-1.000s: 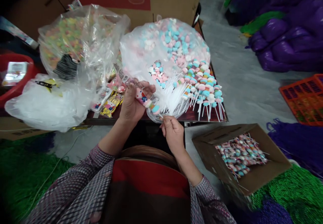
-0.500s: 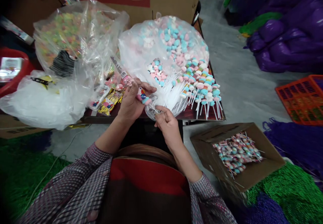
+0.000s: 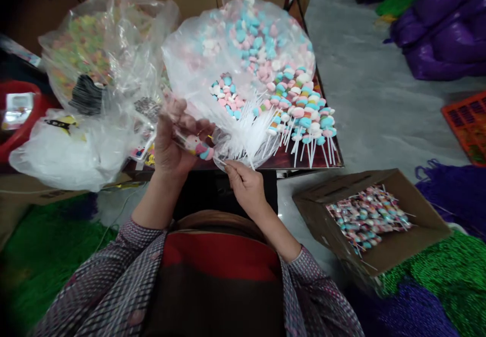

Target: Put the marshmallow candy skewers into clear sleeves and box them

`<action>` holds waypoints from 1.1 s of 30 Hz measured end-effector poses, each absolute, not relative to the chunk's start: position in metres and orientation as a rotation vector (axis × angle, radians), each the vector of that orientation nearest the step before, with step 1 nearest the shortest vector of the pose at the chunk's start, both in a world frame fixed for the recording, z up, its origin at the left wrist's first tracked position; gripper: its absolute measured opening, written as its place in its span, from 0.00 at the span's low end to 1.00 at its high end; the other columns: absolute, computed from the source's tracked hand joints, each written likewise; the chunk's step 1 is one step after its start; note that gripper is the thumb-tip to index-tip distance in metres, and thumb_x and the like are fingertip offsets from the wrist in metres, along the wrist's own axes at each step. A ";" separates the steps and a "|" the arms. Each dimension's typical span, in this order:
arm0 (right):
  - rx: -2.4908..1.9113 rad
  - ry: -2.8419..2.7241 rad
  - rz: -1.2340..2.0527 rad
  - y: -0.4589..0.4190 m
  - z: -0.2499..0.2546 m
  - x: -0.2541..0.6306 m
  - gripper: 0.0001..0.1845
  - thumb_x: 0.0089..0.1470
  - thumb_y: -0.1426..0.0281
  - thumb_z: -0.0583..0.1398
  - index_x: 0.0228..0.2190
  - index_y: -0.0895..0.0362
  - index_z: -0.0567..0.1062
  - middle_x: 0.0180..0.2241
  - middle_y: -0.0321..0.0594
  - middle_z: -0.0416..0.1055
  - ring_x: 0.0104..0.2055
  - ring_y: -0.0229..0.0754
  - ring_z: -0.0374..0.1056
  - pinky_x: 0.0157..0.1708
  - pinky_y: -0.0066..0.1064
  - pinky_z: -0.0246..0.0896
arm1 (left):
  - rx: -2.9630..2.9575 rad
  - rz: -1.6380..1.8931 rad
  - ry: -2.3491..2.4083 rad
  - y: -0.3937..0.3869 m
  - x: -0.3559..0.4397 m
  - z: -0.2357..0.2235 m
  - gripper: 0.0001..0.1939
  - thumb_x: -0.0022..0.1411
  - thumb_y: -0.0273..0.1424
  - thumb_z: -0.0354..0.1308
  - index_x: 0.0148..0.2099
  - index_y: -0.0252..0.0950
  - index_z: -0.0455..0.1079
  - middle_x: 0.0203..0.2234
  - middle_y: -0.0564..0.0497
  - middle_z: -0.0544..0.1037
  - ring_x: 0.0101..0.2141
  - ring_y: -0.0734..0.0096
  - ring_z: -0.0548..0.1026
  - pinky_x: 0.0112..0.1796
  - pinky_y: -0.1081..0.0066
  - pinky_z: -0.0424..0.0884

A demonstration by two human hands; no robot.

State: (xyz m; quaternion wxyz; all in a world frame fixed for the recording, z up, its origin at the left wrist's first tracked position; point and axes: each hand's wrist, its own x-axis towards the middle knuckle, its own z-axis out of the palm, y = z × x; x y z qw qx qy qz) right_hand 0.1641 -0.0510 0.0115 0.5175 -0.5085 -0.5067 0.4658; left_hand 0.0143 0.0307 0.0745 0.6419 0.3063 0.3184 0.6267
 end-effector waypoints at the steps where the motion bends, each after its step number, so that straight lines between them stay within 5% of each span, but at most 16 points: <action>1: -1.233 -1.254 1.080 -0.052 0.011 0.164 0.12 0.63 0.60 0.60 0.41 0.52 0.81 0.18 0.28 0.64 0.20 0.33 0.58 0.25 0.29 0.56 | 0.678 1.460 0.764 0.029 0.017 0.074 0.18 0.58 0.52 0.66 0.37 0.43 0.74 0.21 0.57 0.73 0.34 0.68 0.80 0.47 0.64 0.76; 5: -1.251 -1.213 1.161 -0.052 0.013 0.158 0.13 0.64 0.57 0.59 0.38 0.52 0.77 0.18 0.27 0.63 0.20 0.33 0.58 0.24 0.29 0.54 | 0.587 1.518 0.848 0.014 0.033 0.070 0.20 0.65 0.42 0.63 0.24 0.40 0.65 0.17 0.59 0.62 0.24 0.76 0.72 0.45 0.66 0.76; 12: -0.953 -1.005 1.917 -0.038 0.018 0.149 0.19 0.61 0.49 0.58 0.34 0.52 0.73 0.13 0.21 0.58 0.13 0.30 0.50 0.21 0.26 0.56 | 0.526 1.653 0.933 0.004 0.034 0.079 0.18 0.67 0.36 0.60 0.25 0.41 0.64 0.17 0.59 0.59 0.21 0.77 0.66 0.41 0.68 0.75; 15: -0.983 -1.226 1.754 -0.033 0.021 0.154 0.17 0.59 0.52 0.62 0.41 0.51 0.76 0.19 0.27 0.68 0.17 0.31 0.58 0.21 0.27 0.54 | 0.515 1.721 0.955 0.007 0.028 0.080 0.16 0.66 0.38 0.61 0.27 0.42 0.66 0.18 0.58 0.60 0.22 0.75 0.66 0.41 0.66 0.75; 18: -1.109 -1.365 1.445 -0.033 0.023 0.158 0.13 0.60 0.55 0.62 0.38 0.51 0.79 0.19 0.28 0.67 0.20 0.33 0.60 0.22 0.27 0.54 | 0.504 1.697 0.987 0.003 0.032 0.073 0.16 0.65 0.39 0.62 0.27 0.42 0.66 0.18 0.59 0.61 0.23 0.76 0.68 0.43 0.65 0.75; 21: -1.101 -1.272 1.594 -0.035 0.022 0.155 0.17 0.61 0.52 0.60 0.38 0.52 0.78 0.16 0.26 0.64 0.16 0.31 0.56 0.18 0.26 0.50 | 0.563 1.582 0.951 -0.007 0.038 0.061 0.18 0.60 0.41 0.68 0.27 0.41 0.64 0.18 0.60 0.64 0.25 0.76 0.71 0.43 0.66 0.75; 25: -1.013 -1.083 1.818 -0.039 0.016 0.151 0.21 0.60 0.48 0.59 0.37 0.53 0.78 0.12 0.22 0.60 0.12 0.30 0.52 0.17 0.25 0.51 | 0.654 1.325 0.758 -0.010 0.024 0.053 0.29 0.44 0.52 0.75 0.43 0.42 0.73 0.34 0.51 0.81 0.40 0.63 0.81 0.45 0.62 0.77; 28: -1.043 -1.032 1.814 -0.044 0.012 0.150 0.20 0.61 0.49 0.59 0.36 0.53 0.78 0.10 0.22 0.57 0.12 0.30 0.51 0.19 0.26 0.52 | 0.650 1.346 0.634 0.004 0.007 0.052 0.36 0.46 0.56 0.72 0.53 0.46 0.73 0.45 0.48 0.81 0.48 0.57 0.81 0.47 0.60 0.77; 33: -1.206 -0.990 1.725 -0.051 0.018 0.143 0.17 0.61 0.52 0.61 0.38 0.53 0.75 0.15 0.23 0.63 0.15 0.29 0.53 0.19 0.24 0.48 | 0.446 1.395 0.776 0.021 0.006 0.046 0.12 0.66 0.45 0.62 0.39 0.42 0.74 0.19 0.58 0.67 0.27 0.72 0.77 0.42 0.65 0.77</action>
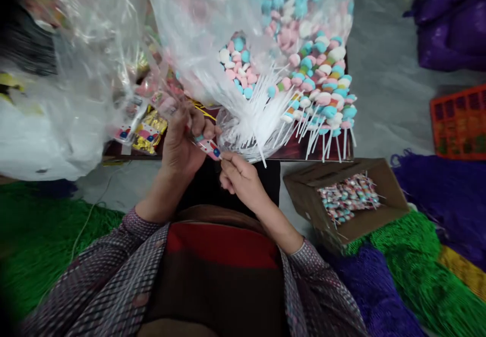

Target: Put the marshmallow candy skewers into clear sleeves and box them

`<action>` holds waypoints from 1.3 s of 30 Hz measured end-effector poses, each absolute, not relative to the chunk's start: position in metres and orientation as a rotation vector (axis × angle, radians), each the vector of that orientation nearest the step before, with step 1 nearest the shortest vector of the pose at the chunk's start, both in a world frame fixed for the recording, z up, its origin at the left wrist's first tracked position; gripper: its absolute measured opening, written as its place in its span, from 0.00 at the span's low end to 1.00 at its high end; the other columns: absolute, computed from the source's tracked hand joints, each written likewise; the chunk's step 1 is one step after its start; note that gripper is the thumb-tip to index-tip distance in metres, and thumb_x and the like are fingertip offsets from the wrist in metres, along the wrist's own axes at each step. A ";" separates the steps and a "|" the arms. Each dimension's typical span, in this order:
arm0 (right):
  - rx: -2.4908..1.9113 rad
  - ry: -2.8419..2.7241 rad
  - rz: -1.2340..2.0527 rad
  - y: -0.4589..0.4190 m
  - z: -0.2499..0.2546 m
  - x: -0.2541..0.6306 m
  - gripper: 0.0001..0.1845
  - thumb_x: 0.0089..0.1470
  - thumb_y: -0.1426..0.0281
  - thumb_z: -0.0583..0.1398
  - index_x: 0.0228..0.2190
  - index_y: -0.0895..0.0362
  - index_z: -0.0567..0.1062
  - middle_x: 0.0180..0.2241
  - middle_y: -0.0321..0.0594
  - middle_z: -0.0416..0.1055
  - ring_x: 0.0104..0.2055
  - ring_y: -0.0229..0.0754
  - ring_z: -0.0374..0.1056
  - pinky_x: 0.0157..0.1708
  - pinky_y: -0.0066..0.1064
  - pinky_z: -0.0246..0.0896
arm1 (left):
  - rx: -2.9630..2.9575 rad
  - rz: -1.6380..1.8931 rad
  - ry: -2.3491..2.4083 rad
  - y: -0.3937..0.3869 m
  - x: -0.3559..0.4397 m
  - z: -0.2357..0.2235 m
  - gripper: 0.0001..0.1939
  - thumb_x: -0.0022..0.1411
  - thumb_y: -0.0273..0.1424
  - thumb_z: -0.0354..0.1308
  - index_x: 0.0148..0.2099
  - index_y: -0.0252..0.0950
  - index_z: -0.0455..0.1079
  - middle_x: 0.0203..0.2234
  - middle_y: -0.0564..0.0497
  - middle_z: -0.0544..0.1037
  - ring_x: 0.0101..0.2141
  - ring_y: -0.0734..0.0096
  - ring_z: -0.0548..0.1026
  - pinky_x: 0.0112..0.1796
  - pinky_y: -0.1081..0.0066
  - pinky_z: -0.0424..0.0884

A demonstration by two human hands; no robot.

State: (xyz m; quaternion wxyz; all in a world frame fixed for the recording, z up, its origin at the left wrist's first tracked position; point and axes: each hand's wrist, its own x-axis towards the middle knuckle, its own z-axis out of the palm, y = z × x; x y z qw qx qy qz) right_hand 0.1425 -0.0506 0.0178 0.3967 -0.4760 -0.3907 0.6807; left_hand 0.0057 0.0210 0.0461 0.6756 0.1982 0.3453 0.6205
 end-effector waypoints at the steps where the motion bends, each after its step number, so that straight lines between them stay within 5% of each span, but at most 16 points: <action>1: -1.249 -0.974 1.685 -0.050 0.020 0.140 0.17 0.61 0.52 0.61 0.38 0.53 0.74 0.15 0.23 0.63 0.16 0.29 0.53 0.18 0.24 0.47 | 0.412 1.373 0.808 0.021 0.009 0.045 0.12 0.67 0.44 0.61 0.36 0.42 0.72 0.18 0.59 0.63 0.24 0.75 0.74 0.41 0.66 0.77; 5: -1.323 -0.956 1.608 -0.049 0.024 0.127 0.20 0.60 0.49 0.60 0.32 0.53 0.71 0.16 0.25 0.64 0.15 0.28 0.50 0.16 0.24 0.42 | 0.378 1.339 0.819 0.014 0.014 0.047 0.16 0.65 0.43 0.63 0.30 0.40 0.66 0.16 0.61 0.60 0.19 0.79 0.66 0.38 0.70 0.76; 8: -1.306 -1.056 1.576 -0.052 0.022 0.124 0.21 0.61 0.49 0.59 0.32 0.53 0.71 0.18 0.26 0.67 0.15 0.28 0.54 0.17 0.24 0.47 | 0.374 1.367 0.781 0.011 0.010 0.051 0.17 0.64 0.39 0.66 0.29 0.40 0.64 0.15 0.62 0.59 0.17 0.81 0.64 0.36 0.71 0.75; 11: -1.315 -1.259 1.410 -0.057 0.022 0.129 0.18 0.60 0.51 0.61 0.37 0.54 0.75 0.22 0.28 0.71 0.19 0.30 0.62 0.23 0.25 0.56 | 0.387 1.402 0.762 0.010 0.007 0.054 0.14 0.64 0.38 0.65 0.31 0.40 0.67 0.15 0.63 0.59 0.17 0.82 0.63 0.33 0.73 0.74; 15: -1.234 -1.257 1.391 -0.067 0.022 0.135 0.17 0.60 0.53 0.62 0.37 0.55 0.77 0.21 0.28 0.71 0.18 0.30 0.62 0.22 0.25 0.56 | 0.426 1.430 0.683 -0.003 0.015 0.053 0.11 0.62 0.37 0.67 0.37 0.39 0.70 0.15 0.64 0.61 0.17 0.83 0.65 0.30 0.75 0.72; 20: -1.075 -1.074 1.472 -0.074 0.016 0.127 0.18 0.58 0.52 0.64 0.36 0.55 0.77 0.22 0.28 0.72 0.17 0.29 0.60 0.21 0.25 0.56 | 0.594 1.243 0.666 -0.030 0.017 0.043 0.26 0.52 0.44 0.74 0.48 0.38 0.72 0.19 0.62 0.69 0.17 0.81 0.68 0.21 0.78 0.67; 24: -1.011 -1.046 1.461 -0.076 0.013 0.125 0.16 0.58 0.54 0.64 0.37 0.54 0.77 0.22 0.28 0.72 0.18 0.29 0.60 0.21 0.25 0.54 | 0.667 1.098 0.601 -0.040 0.003 0.041 0.36 0.53 0.58 0.66 0.54 0.37 0.71 0.26 0.55 0.76 0.18 0.76 0.71 0.15 0.75 0.65; 33: -1.059 -0.998 1.466 -0.080 0.005 0.129 0.17 0.59 0.54 0.63 0.34 0.56 0.76 0.19 0.27 0.69 0.16 0.28 0.58 0.19 0.24 0.50 | 0.739 1.179 0.778 -0.036 0.020 0.034 0.28 0.49 0.54 0.71 0.32 0.34 0.68 0.21 0.58 0.71 0.18 0.82 0.69 0.18 0.81 0.66; 39: -1.024 -0.825 1.524 -0.077 0.008 0.115 0.22 0.55 0.52 0.65 0.24 0.56 0.71 0.17 0.28 0.66 0.16 0.29 0.57 0.17 0.24 0.50 | 0.955 0.900 0.933 -0.044 0.012 0.030 0.33 0.59 0.59 0.59 0.49 0.33 0.69 0.17 0.63 0.69 0.09 0.80 0.64 0.10 0.78 0.58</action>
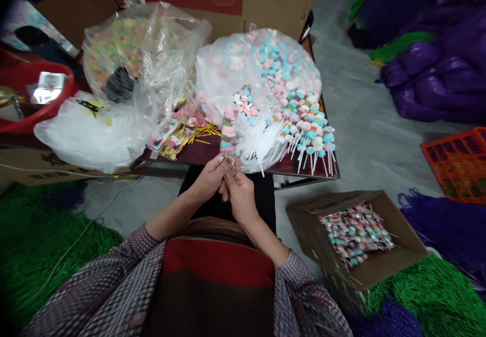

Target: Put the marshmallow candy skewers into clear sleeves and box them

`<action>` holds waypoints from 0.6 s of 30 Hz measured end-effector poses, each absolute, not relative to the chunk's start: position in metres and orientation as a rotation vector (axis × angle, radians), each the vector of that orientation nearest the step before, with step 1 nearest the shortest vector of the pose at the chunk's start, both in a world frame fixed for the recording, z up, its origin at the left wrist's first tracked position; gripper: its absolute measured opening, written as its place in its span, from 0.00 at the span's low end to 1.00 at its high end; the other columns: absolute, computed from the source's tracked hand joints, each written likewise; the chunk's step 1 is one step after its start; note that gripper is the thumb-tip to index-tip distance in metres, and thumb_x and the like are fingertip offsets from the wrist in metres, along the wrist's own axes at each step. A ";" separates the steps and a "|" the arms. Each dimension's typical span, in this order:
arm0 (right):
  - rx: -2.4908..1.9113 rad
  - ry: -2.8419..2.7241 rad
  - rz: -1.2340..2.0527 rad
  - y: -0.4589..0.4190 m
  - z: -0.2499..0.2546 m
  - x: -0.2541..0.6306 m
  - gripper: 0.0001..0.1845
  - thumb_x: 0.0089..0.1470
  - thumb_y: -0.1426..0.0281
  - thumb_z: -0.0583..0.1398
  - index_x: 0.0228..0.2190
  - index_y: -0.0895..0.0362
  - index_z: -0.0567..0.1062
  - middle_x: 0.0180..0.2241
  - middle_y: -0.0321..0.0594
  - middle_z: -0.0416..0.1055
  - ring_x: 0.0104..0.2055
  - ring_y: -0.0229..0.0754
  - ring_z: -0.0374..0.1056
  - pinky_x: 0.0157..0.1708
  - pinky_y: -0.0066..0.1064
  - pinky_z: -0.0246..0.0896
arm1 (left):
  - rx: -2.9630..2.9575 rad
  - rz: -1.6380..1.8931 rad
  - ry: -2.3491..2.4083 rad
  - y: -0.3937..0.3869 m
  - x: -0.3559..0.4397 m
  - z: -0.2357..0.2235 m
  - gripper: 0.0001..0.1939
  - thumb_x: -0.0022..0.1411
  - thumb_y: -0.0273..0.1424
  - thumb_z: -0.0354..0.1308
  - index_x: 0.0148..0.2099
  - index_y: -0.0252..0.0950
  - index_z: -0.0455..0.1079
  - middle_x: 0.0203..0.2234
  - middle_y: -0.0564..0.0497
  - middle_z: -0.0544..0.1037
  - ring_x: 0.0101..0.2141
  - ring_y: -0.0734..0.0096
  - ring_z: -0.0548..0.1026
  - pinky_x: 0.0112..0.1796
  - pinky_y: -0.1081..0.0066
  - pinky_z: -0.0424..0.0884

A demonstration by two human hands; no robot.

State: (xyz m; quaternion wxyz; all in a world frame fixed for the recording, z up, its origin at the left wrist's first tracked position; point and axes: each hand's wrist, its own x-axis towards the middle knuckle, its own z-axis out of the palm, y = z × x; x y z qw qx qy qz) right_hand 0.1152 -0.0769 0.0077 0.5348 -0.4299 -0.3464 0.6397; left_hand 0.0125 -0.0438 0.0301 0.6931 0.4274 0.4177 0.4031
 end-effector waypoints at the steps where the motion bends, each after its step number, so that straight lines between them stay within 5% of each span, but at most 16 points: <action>1: -1.016 -0.833 1.535 -0.076 0.009 0.115 0.21 0.55 0.52 0.65 0.25 0.56 0.71 0.17 0.28 0.66 0.16 0.29 0.57 0.18 0.24 0.50 | 0.948 0.881 0.899 -0.043 0.010 0.031 0.33 0.59 0.58 0.60 0.49 0.32 0.70 0.16 0.62 0.69 0.09 0.79 0.65 0.10 0.78 0.58; 8: -1.036 -0.942 1.551 -0.071 0.016 0.122 0.16 0.57 0.54 0.65 0.35 0.55 0.77 0.19 0.28 0.71 0.15 0.28 0.57 0.18 0.24 0.49 | 0.644 1.126 0.628 -0.019 -0.005 0.048 0.41 0.50 0.58 0.69 0.58 0.37 0.71 0.27 0.51 0.78 0.32 0.67 0.79 0.27 0.73 0.68; 12: -1.051 -0.937 1.567 -0.070 0.014 0.119 0.17 0.56 0.53 0.65 0.34 0.55 0.77 0.18 0.28 0.70 0.15 0.29 0.57 0.18 0.24 0.49 | 0.597 1.138 0.623 -0.017 -0.003 0.051 0.36 0.49 0.42 0.76 0.57 0.36 0.71 0.18 0.60 0.67 0.27 0.74 0.73 0.28 0.75 0.64; 18: -1.107 -0.890 1.555 -0.070 0.006 0.113 0.16 0.57 0.55 0.65 0.30 0.55 0.75 0.18 0.27 0.69 0.15 0.28 0.56 0.18 0.24 0.49 | 0.530 1.146 0.699 -0.026 0.007 0.031 0.21 0.57 0.40 0.71 0.48 0.34 0.74 0.17 0.62 0.61 0.22 0.80 0.64 0.29 0.75 0.65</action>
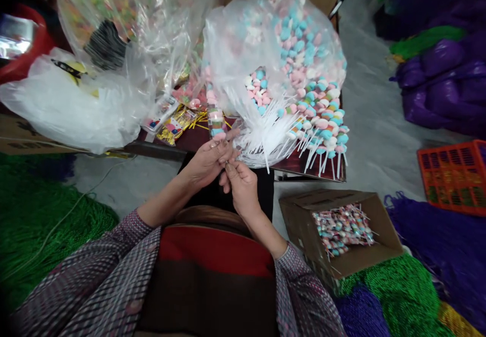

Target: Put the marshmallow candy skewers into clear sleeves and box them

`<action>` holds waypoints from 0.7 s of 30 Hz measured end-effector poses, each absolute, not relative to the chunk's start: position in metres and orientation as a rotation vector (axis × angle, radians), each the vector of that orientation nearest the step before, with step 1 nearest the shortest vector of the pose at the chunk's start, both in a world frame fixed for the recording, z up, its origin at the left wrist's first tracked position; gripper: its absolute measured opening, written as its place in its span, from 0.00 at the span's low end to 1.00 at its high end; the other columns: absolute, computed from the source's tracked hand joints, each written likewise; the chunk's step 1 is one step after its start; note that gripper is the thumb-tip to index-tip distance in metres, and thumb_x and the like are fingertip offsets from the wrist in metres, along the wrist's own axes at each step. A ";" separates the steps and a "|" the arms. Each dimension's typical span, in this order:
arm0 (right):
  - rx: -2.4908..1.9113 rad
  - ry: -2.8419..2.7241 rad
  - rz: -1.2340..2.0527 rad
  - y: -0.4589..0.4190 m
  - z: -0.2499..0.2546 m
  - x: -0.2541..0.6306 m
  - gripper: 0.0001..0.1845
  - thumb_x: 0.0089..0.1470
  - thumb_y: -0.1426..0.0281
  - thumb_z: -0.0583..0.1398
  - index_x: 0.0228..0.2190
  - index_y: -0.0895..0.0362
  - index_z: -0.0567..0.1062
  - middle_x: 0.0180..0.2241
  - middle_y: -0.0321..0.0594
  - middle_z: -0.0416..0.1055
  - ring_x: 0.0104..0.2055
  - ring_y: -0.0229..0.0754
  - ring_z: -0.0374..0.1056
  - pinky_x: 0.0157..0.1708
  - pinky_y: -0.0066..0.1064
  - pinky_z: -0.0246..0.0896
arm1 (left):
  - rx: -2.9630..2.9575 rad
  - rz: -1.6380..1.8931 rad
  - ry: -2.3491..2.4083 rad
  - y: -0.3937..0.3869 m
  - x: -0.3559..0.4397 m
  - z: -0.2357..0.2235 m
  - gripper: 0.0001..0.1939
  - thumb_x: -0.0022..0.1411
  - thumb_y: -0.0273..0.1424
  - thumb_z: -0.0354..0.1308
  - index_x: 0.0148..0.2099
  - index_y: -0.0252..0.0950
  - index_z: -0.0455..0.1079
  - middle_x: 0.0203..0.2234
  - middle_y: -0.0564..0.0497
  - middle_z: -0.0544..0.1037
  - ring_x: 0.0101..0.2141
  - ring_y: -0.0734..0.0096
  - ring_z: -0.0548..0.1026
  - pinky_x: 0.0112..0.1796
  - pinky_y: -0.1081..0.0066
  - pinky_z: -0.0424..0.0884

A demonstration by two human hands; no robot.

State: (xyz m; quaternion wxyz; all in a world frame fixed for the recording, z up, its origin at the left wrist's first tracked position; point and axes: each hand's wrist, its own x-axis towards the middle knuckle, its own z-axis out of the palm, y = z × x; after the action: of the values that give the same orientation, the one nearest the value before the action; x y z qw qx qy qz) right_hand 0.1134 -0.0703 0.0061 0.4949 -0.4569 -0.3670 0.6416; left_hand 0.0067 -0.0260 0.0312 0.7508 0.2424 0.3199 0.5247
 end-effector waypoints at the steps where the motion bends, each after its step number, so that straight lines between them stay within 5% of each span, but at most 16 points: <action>1: -1.125 -0.915 1.555 -0.070 0.007 0.116 0.16 0.57 0.54 0.65 0.30 0.55 0.75 0.18 0.27 0.69 0.15 0.28 0.56 0.19 0.25 0.50 | 0.534 1.141 0.702 -0.027 0.007 0.028 0.19 0.57 0.41 0.71 0.46 0.35 0.75 0.17 0.61 0.61 0.22 0.80 0.64 0.28 0.75 0.65; 6: -1.261 -1.530 1.611 -0.060 0.038 0.164 0.19 0.59 0.54 0.63 0.26 0.55 0.79 0.23 0.35 0.77 0.21 0.34 0.68 0.25 0.29 0.61 | 0.622 1.072 0.637 -0.033 -0.002 0.025 0.19 0.56 0.46 0.70 0.34 0.35 0.74 0.16 0.60 0.61 0.22 0.79 0.67 0.29 0.75 0.68; 9: -1.285 -1.431 1.326 -0.045 0.058 0.194 0.14 0.59 0.54 0.64 0.36 0.50 0.82 0.30 0.37 0.80 0.26 0.37 0.71 0.32 0.33 0.68 | 0.647 0.862 0.448 -0.044 -0.001 0.037 0.20 0.56 0.47 0.70 0.29 0.36 0.71 0.14 0.61 0.59 0.18 0.80 0.64 0.36 0.68 0.75; 12: -1.071 -1.305 1.425 -0.031 0.059 0.196 0.36 0.44 0.42 0.69 0.50 0.46 0.78 0.41 0.43 0.81 0.38 0.45 0.77 0.39 0.41 0.72 | 0.574 0.507 0.158 -0.058 0.012 0.047 0.24 0.53 0.51 0.70 0.27 0.37 0.68 0.13 0.62 0.55 0.15 0.78 0.61 0.33 0.62 0.76; 14: -0.952 -1.265 1.598 -0.027 0.054 0.185 0.46 0.33 0.34 0.68 0.50 0.46 0.76 0.39 0.45 0.80 0.39 0.50 0.77 0.39 0.47 0.74 | 0.534 0.353 0.040 -0.064 0.021 0.048 0.26 0.51 0.54 0.70 0.26 0.38 0.66 0.12 0.62 0.54 0.14 0.77 0.59 0.27 0.63 0.74; 17: -0.884 -1.169 1.665 -0.030 0.048 0.167 0.37 0.35 0.36 0.68 0.42 0.45 0.76 0.25 0.36 0.73 0.32 0.47 0.75 0.37 0.47 0.74 | 0.545 0.364 0.066 -0.065 0.024 0.042 0.28 0.51 0.55 0.70 0.26 0.38 0.62 0.13 0.63 0.55 0.14 0.79 0.58 0.28 0.64 0.74; 21: -0.988 -1.140 1.455 -0.031 0.044 0.153 0.23 0.47 0.45 0.68 0.37 0.46 0.72 0.29 0.36 0.72 0.35 0.45 0.74 0.35 0.42 0.73 | 0.781 0.686 0.481 -0.054 0.009 0.032 0.25 0.58 0.54 0.64 0.35 0.38 0.64 0.16 0.63 0.61 0.17 0.80 0.60 0.32 0.68 0.73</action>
State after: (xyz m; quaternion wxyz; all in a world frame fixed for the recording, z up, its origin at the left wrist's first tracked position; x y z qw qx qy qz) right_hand 0.1534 -0.0307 0.0443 0.4992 -0.4083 -0.4714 0.6016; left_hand 0.0087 -0.0542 0.0324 0.8406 0.3693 0.2274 0.3246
